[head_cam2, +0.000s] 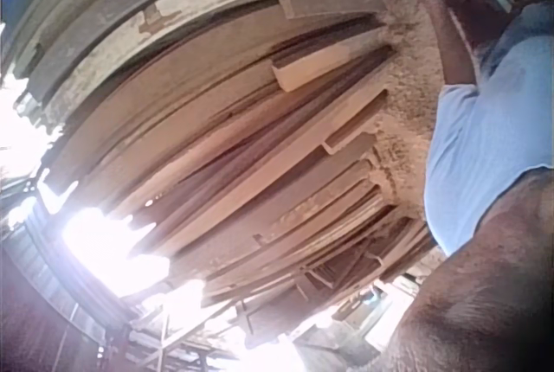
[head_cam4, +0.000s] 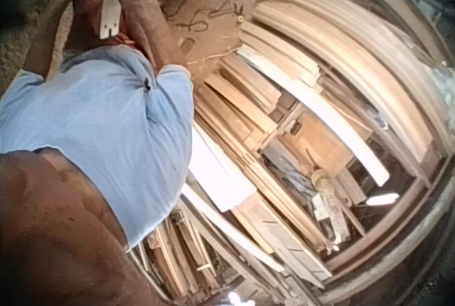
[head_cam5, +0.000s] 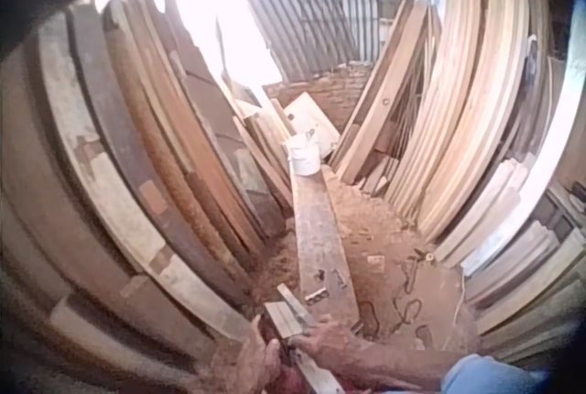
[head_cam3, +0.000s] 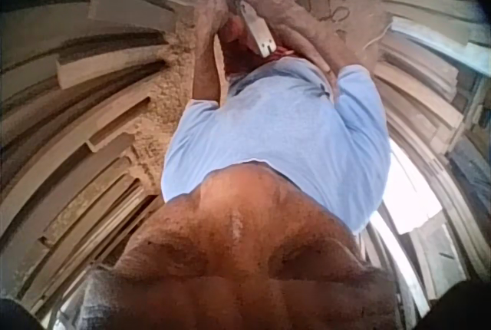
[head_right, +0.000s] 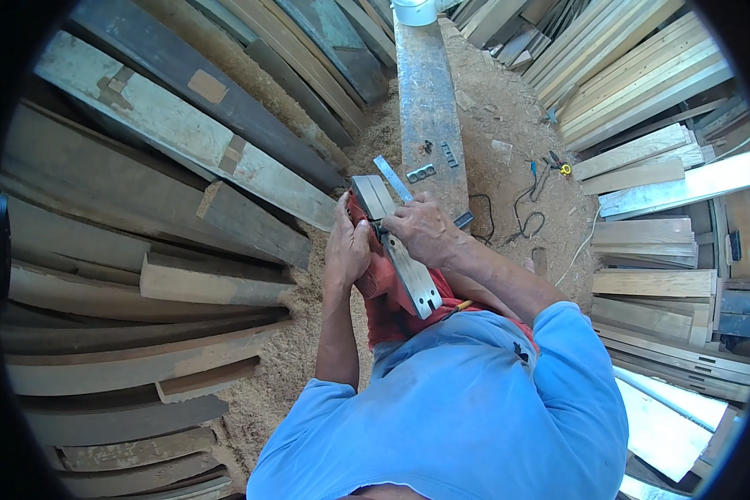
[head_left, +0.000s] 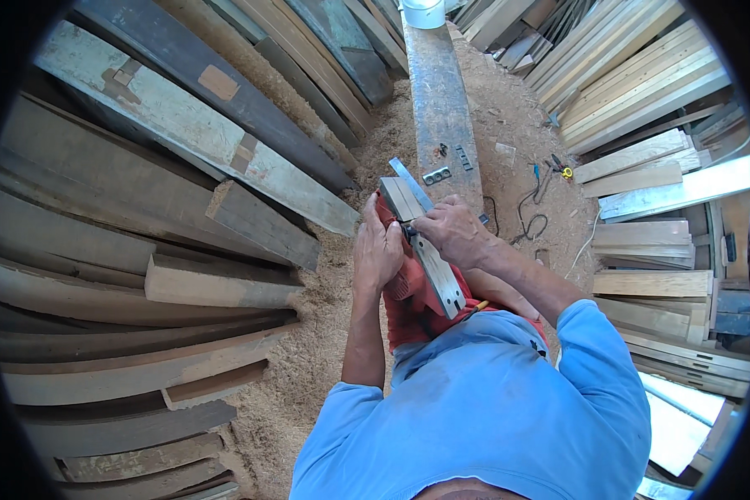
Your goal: The person is using a small square to check and adjust the blade and fence of a hand-held power wood plane while it is resting on their lap.
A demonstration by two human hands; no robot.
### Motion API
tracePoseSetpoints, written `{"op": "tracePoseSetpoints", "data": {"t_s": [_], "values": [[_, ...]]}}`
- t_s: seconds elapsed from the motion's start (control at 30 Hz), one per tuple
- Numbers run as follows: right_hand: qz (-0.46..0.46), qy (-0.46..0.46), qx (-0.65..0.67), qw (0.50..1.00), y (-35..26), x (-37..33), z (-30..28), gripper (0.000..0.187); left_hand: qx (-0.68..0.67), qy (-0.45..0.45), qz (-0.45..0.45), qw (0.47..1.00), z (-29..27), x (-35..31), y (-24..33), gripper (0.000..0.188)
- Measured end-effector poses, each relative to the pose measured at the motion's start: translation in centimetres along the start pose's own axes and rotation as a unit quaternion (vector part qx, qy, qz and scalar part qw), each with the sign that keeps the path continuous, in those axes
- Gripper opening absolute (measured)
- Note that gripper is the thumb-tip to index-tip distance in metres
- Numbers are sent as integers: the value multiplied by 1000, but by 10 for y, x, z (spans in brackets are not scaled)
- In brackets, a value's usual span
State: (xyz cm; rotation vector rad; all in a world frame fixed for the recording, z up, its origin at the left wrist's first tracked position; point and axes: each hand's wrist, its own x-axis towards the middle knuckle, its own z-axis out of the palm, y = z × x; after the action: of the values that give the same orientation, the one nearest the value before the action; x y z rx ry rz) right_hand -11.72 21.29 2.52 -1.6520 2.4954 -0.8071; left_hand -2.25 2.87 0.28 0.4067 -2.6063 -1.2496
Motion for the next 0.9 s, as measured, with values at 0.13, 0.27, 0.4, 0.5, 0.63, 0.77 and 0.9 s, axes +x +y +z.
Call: {"op": "tracePoseSetpoints", "data": {"t_s": [0.13, 0.27, 0.4, 0.5, 0.63, 0.77, 0.9], "values": [[113, -18, 118, 986, 2, 4, 9, 18, 7, -7, -13, 1000, -1, 0, 4, 68], [182, -15, 96, 978, 1, 5, 20, 28, 13, -56, -59, 997, -7, -3, 18, 69], [136, -7, 138, 981, 2, 3, 15, 24, 65, 7, 25, 998, 6, 1, -1, 78], [140, -107, 70, 982, -12, 8, -8, 18, 74, -63, -44, 994, -6, 5, 17, 87], [-3, -59, -9, 998, -8, 6, -16, 19, 76, -79, -57, 992, -4, 8, 11, 93], [-28, -11, -33, 999, -1, 0, -19, 22, 64, -69, -52, 994, 0, 8, 5, 93], [95, -7, 47, 994, 9, -9, -9, 24, 69, -59, -47, 995, 0, 9, 11, 89]]}}
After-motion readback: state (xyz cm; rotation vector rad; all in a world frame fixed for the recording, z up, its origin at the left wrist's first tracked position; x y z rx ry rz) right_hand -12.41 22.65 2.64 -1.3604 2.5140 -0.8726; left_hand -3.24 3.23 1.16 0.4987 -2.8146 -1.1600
